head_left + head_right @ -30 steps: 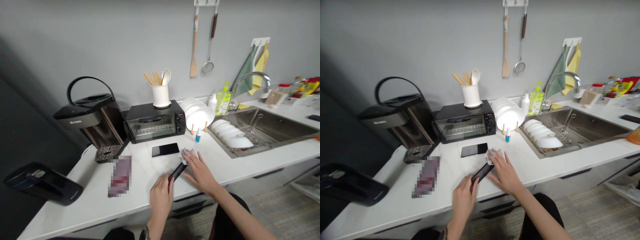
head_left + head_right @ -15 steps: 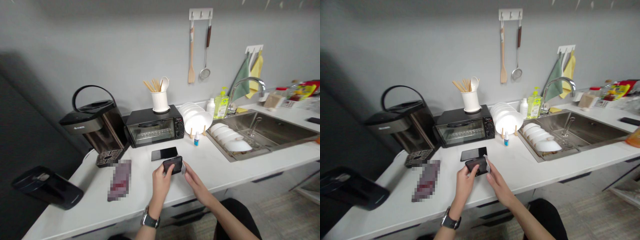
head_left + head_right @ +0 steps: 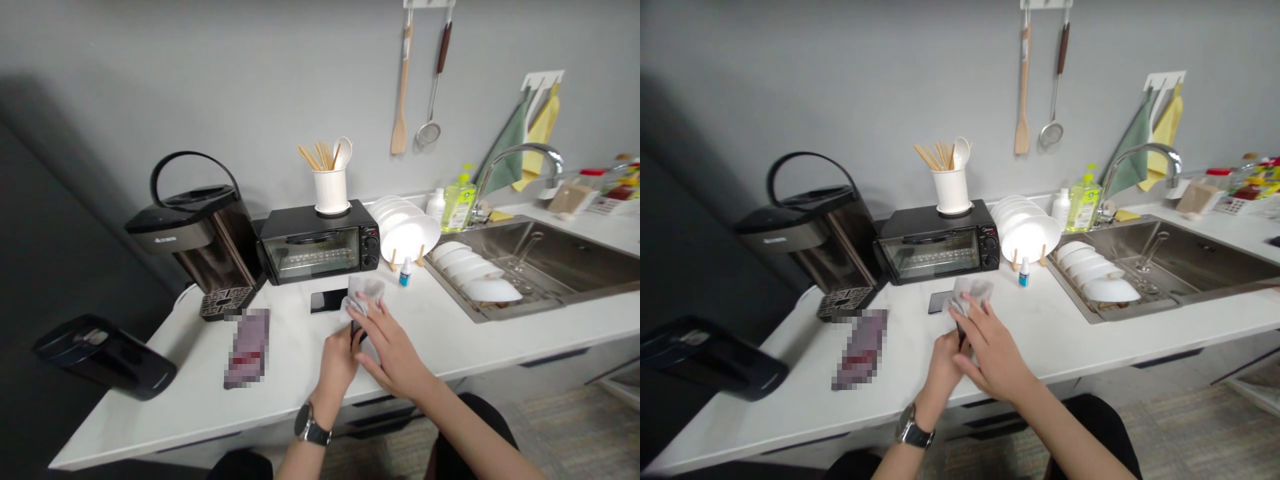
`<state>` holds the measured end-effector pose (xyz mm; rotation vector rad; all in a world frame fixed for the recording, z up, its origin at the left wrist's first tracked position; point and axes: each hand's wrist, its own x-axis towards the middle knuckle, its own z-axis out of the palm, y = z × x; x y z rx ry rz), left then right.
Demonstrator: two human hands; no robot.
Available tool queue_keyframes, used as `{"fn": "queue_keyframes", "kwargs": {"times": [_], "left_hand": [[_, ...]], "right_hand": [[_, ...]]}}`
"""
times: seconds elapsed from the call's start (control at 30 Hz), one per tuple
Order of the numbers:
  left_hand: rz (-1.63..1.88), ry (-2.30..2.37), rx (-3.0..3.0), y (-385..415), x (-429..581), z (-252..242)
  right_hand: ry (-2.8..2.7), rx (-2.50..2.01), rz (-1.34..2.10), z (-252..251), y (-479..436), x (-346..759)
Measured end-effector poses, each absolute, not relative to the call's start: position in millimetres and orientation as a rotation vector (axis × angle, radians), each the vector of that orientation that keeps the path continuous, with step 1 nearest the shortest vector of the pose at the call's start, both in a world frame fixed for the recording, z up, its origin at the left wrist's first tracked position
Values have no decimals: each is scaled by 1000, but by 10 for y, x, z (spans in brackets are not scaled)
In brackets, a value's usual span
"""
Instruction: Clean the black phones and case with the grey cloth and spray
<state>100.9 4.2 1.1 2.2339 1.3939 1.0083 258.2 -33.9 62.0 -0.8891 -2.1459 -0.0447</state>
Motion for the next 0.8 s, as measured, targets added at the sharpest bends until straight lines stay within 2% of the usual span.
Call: {"fn": "queue_keyframes", "kwargs": {"times": [0.13,0.27,0.43,0.8], "left_hand": [[965,1395,2261,43,998,4],[966,1404,2258,27,1008,36],[969,1438,2250,18,1023,49],[948,1408,2296,11,998,30]], "right_hand": [[-2310,-812,-189,721,-301,2607],[-2177,-959,-289,736,-141,2859],[-2027,-1079,-254,740,-74,2947],[-2254,-843,-347,744,-254,2734]]}}
